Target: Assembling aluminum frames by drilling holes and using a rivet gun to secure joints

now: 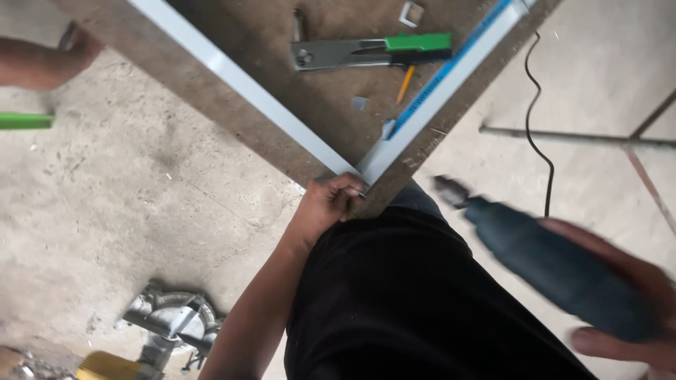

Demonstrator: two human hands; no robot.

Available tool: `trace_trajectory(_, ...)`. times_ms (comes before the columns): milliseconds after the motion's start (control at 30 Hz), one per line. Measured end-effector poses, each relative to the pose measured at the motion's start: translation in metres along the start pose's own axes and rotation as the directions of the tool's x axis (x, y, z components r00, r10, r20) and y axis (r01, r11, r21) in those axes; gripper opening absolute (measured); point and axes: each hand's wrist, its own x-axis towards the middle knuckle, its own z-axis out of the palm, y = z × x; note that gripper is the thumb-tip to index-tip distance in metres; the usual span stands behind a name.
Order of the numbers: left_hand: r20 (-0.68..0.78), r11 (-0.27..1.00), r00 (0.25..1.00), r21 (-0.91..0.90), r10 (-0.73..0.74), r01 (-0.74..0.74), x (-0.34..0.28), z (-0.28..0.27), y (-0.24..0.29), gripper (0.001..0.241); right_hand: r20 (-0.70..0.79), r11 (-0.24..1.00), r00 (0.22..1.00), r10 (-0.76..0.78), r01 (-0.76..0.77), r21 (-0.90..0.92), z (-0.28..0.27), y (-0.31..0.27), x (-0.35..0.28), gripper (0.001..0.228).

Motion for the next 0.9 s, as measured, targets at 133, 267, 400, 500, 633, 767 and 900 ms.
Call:
trace_trajectory(133,-0.008,0.998,1.0,-0.051,0.029,-0.029,0.0,-0.002,0.01,0.024,0.052,0.998,0.998,0.047,-0.049,0.035,0.12,-0.037,0.018,0.101)
trace_trajectory(267,-0.005,0.996,0.999,-0.076,-0.046,0.045,0.002,-0.004,0.012,0.02,0.121,0.996,0.989,0.086,-0.086,0.002,0.134,-0.045,0.038,0.099)
trace_trajectory(400,-0.016,0.998,0.999,-0.056,0.039,-0.04,0.002,-0.004,0.007,0.027,0.13,0.993,0.985,0.116,-0.111,-0.047,0.138,-0.057,0.047,0.1)
trace_trajectory(500,-0.013,0.998,0.999,-0.053,0.03,-0.03,0.002,-0.004,0.006,0.028,0.179,0.99,0.982,0.067,-0.043,-0.137,0.138,-0.064,0.049,0.098)
trace_trajectory(633,-0.023,0.997,0.997,-0.005,0.077,-0.078,0.001,-0.007,0.01,0.031,0.149,0.941,0.955,0.257,-0.212,-0.264,0.141,-0.069,0.051,0.106)
trace_trajectory(767,-0.02,0.998,0.999,0.045,0.047,-0.046,0.001,-0.008,0.014,0.037,0.15,0.942,0.961,0.234,-0.185,-0.281,0.141,-0.072,0.05,0.104)
trace_trajectory(900,-0.031,0.994,0.998,0.087,0.062,-0.059,0.001,-0.007,0.008,0.04,0.155,0.947,0.949,0.275,-0.238,-0.217,0.143,-0.079,0.053,0.105)
